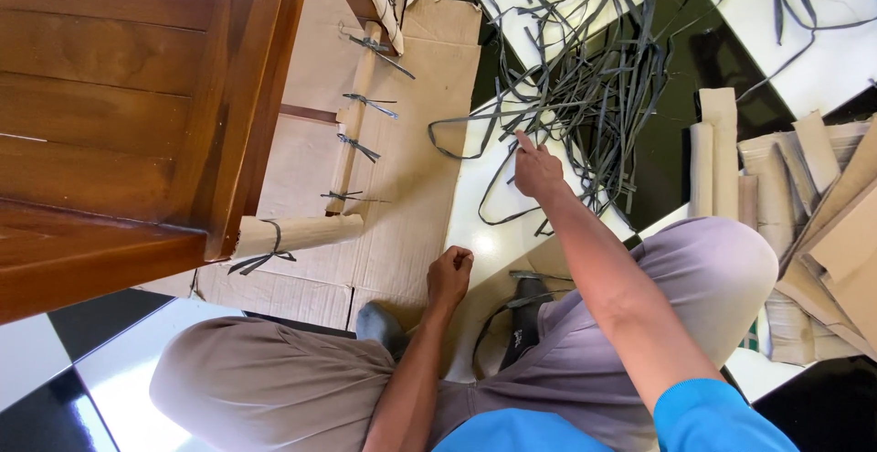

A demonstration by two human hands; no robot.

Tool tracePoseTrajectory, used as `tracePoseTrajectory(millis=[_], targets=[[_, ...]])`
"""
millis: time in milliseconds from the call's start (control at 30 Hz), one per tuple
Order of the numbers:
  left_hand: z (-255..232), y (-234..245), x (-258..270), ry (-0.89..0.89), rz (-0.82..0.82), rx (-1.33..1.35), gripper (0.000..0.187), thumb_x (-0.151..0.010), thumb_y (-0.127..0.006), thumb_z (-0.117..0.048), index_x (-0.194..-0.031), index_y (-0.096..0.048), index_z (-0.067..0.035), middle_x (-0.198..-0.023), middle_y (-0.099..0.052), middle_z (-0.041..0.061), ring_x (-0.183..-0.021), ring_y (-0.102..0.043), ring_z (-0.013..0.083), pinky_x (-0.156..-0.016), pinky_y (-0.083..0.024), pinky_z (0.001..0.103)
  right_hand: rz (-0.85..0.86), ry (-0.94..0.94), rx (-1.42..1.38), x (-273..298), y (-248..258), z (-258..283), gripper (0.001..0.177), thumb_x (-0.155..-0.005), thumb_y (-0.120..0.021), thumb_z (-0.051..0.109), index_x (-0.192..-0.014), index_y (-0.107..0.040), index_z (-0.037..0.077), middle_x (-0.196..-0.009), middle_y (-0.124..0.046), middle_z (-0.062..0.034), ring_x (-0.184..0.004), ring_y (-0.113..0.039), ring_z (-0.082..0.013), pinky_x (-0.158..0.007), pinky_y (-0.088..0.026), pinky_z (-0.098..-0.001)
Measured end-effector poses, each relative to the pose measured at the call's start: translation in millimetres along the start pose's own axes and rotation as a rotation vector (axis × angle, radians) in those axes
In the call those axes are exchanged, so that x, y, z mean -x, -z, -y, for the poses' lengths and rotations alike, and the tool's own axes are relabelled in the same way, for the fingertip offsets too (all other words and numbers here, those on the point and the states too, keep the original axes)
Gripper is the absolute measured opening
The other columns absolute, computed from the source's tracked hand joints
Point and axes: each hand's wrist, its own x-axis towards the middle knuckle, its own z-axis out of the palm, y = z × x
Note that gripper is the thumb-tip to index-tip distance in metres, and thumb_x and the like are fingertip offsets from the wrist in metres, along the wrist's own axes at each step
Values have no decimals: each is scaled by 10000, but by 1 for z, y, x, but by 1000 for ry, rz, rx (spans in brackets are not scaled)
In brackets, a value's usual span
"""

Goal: Wrapping a furniture leg with cardboard and securing it with plastic ties

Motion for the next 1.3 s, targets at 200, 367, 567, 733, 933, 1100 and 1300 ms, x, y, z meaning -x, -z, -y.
tracePoseTrajectory(millis=[200, 367, 567, 733, 933, 1100, 1300], targets=[[11, -6, -5, -25, -9, -21, 216, -935, -636, -347, -1043, -740, -191, -937, -772, 71, -974, -739, 330, -869, -537, 482, -91, 4, 51, -29, -49, -18, 489, -906, -558, 113, -1383, -586, 15, -1527, -392, -39, -1158, -608, -379, -844, -635, -499], [4, -6, -3, -10, -6, 12, 211, -933, -634, -343, -1038, -748, -200, -925, -776, 55, -953, -745, 301, -870, -541, 457, -313, 86, 31, 4, -38, 3, 346, -874, -581, 61, -1193, -702, 5, -1353, -533, -35, -1054, -675, -374, -777, -642, -465], [11, -9, -13, -40, -61, 100, 205, -935, -649, -329, -1053, -748, -195, -954, -777, 54, -962, -753, 279, -866, -554, 446, -465, 276, -31, 25, -54, 33, 219, -834, -644, 93, -1020, -757, 73, -1183, -651, -25, -945, -721, -332, -734, -629, -419], [5, -3, -10, -50, -89, 160, 206, -942, -652, -308, -1082, -739, -184, -995, -778, 50, -985, -753, 262, -875, -559, 437, -453, 352, -146, 59, -38, 61, 163, -888, -644, 156, -979, -765, 97, -1107, -676, -9, -951, -734, -316, -765, -624, -395], [8, -7, -11, -81, -90, 176, 212, -937, -665, -302, -1087, -740, -173, -988, -776, 67, -970, -757, 268, -866, -561, 437, -331, 409, -252, 87, -6, 75, 224, -934, -608, 108, -1084, -760, 43, -1279, -683, -41, -1094, -700, -370, -861, -607, -473], [4, -8, -9, -34, -61, 153, 211, -942, -660, -312, -1088, -738, -181, -993, -777, 53, -986, -756, 258, -878, -560, 422, -240, 34, -362, 55, -34, 43, 268, -966, -613, 196, -1199, -738, 156, -1337, -627, -17, -1169, -682, -332, -907, -617, -466], [6, -14, -15, -19, -15, 108, 225, -943, -654, -316, -1097, -740, -176, -997, -779, 56, -997, -754, 266, -888, -561, 427, -262, -391, -513, 30, -55, -25, 442, -982, -625, 180, -1391, -589, 18, -1581, -342, -196, -1307, -563, -434, -937, -596, -521]])
